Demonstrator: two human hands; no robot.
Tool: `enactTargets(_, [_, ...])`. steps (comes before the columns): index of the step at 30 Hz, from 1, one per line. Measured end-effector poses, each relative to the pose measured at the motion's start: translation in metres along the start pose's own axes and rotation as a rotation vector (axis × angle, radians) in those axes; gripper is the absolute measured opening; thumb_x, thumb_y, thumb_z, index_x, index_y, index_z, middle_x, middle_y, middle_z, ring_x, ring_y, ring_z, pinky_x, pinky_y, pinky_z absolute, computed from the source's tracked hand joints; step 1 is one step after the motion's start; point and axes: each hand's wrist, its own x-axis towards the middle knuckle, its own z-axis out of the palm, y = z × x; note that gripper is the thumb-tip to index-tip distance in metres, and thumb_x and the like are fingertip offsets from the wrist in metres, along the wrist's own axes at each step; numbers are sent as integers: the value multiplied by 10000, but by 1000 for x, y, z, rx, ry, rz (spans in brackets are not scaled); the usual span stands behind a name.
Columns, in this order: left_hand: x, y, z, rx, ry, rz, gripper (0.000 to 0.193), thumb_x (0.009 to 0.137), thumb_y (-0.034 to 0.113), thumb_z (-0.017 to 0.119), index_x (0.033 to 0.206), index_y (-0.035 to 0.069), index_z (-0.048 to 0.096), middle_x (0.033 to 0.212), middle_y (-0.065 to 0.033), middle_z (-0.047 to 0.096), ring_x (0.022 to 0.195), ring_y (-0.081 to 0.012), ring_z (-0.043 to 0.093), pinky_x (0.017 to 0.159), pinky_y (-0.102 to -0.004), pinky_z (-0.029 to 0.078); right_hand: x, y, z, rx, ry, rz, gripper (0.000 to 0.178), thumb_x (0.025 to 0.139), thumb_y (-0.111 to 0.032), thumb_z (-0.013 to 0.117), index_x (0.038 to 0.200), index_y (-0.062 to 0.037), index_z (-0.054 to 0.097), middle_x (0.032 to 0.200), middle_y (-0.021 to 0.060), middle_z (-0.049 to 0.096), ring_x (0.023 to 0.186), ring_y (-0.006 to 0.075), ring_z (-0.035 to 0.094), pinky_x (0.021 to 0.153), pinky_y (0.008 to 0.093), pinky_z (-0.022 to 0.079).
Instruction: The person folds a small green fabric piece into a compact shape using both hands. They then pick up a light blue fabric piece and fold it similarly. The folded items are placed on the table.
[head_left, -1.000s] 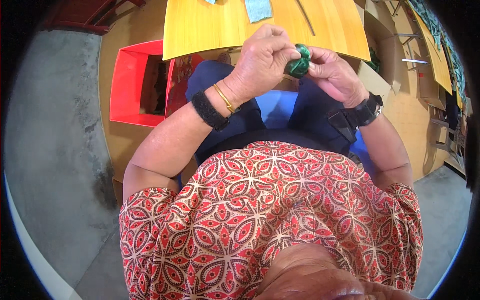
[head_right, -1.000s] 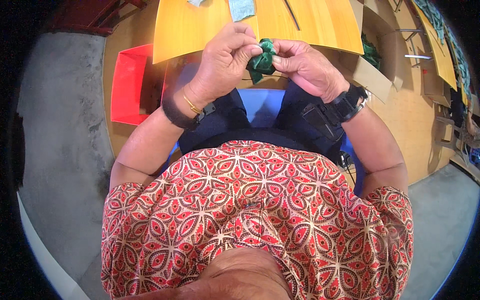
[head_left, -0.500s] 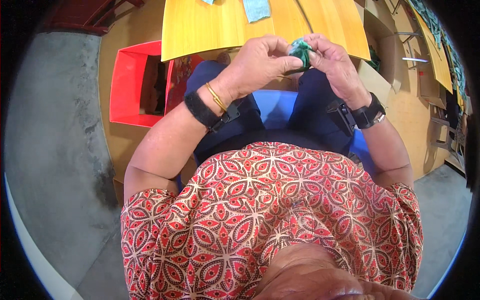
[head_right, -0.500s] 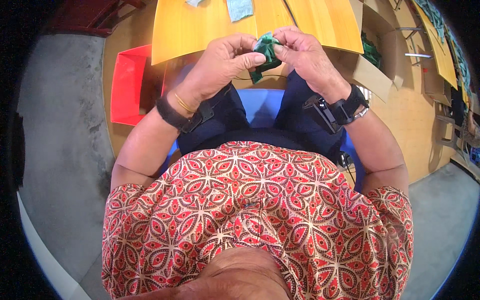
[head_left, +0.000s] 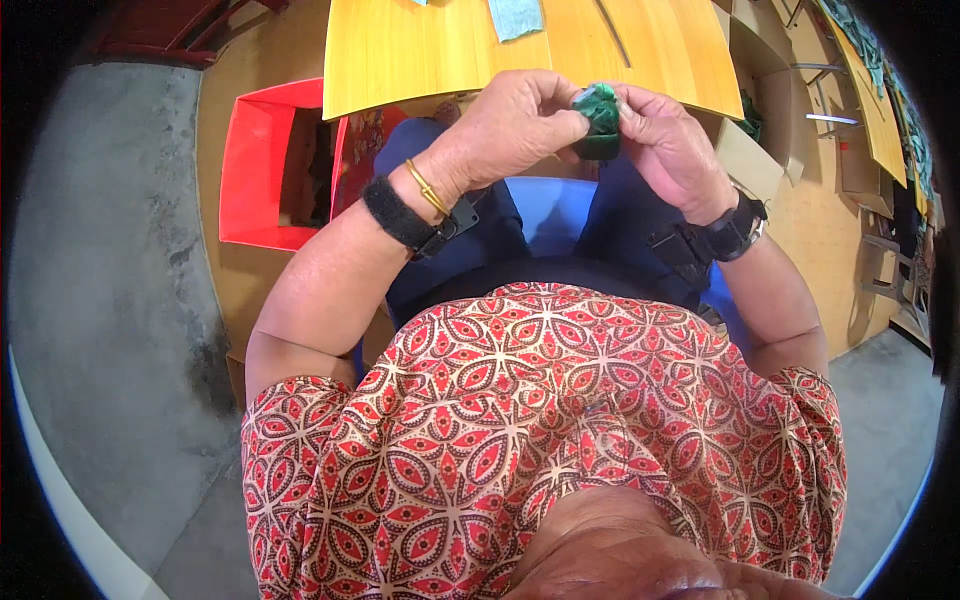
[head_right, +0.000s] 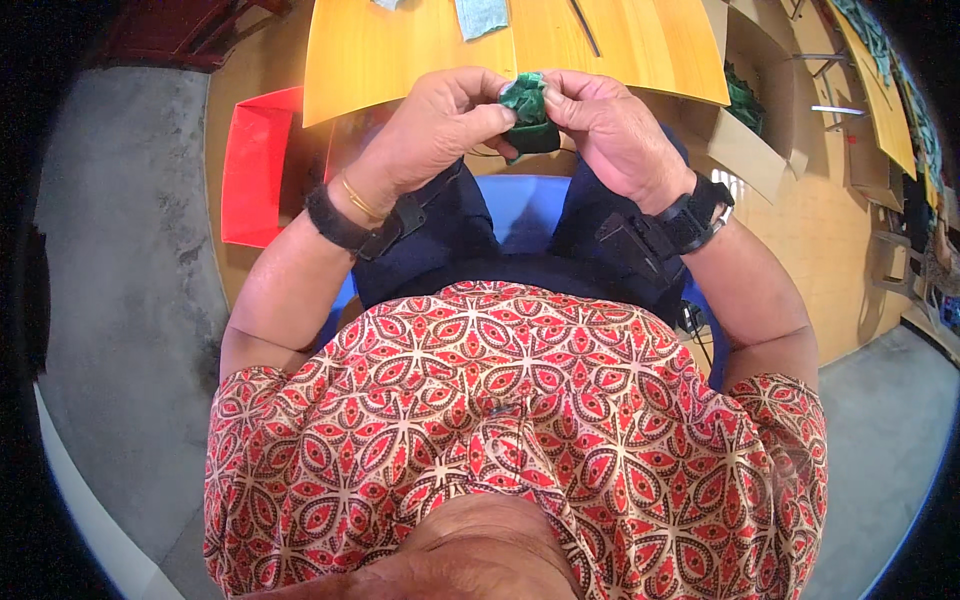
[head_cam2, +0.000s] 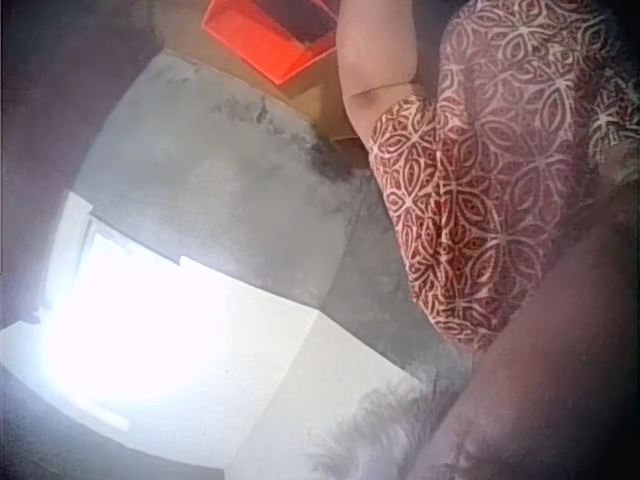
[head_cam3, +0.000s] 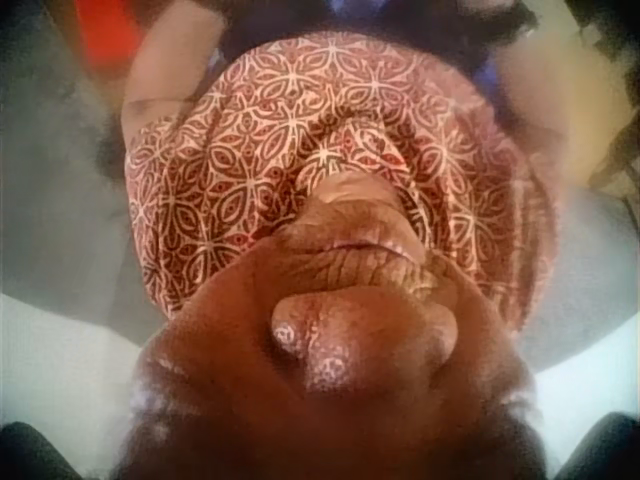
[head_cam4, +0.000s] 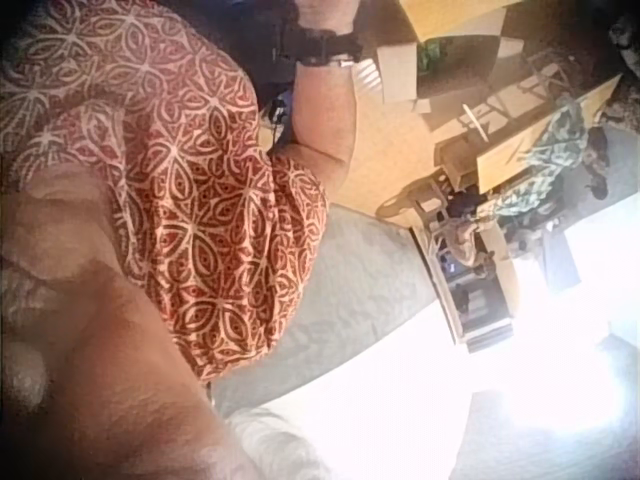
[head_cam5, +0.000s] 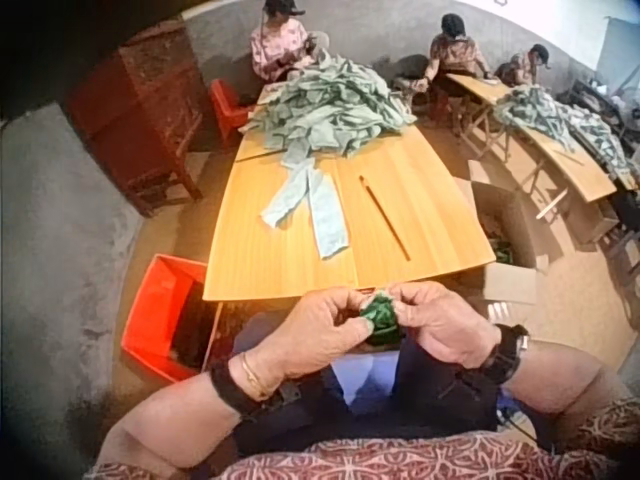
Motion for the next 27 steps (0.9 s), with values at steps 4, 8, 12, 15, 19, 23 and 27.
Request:
enactTargets(4, [2,-7,15,217,221,113,161,759,12,491,901,-58,523,773,-64,568,697,-107,564,632,-234,486,-1,-2,1,-219,-115,-113,223,857,-167,449,987,-6,531,906,12,531,820,64,473,773,208,361])
enactTargets(8, [1,-8,23,188,339,325,161,729,62,516,829,-59,553,687,-85,579,638,-101,559,590,-229,470,0,-8,-1,-365,-131,-185,203,858,-172,449,939,-15,549,887,-7,496,829,66,448,784,207,337])
enactTargets(12, [5,-7,11,219,333,389,176,723,83,517,813,-59,569,660,-83,588,623,-96,564,575,-232,468,-4,-12,7,-309,-177,-85,171,843,-142,467,896,-10,562,908,-8,468,836,71,433,781,209,329])
enactTargets(15, [4,-4,4,138,211,286,176,728,74,502,816,-63,569,671,-75,591,637,-98,572,580,-229,473,-3,-9,5,-301,-139,-79,124,820,-96,490,868,-4,558,923,-3,453,842,76,431,776,204,328])
enactTargets(19, [2,-5,4,33,140,140,181,757,71,481,869,-48,559,763,-64,590,690,-100,570,638,-231,482,3,-3,-6,-466,33,-184,69,790,-24,501,837,3,543,924,6,450,846,88,439,775,202,336])
enactTargets(23, [0,-4,8,-189,39,66,179,793,56,471,933,-23,551,866,-48,571,784,-120,570,722,-257,480,5,5,-8,-579,98,-309,77,775,27,478,819,4,536,914,25,459,839,105,452,766,206,350])
enactTargets(27, [-4,0,15,-372,-162,-70,162,788,80,496,913,-1,560,870,-44,569,787,-116,557,733,-263,468,5,2,-10,-752,119,-404,90,751,51,477,803,2,531,887,38,467,834,117,461,751,209,362])
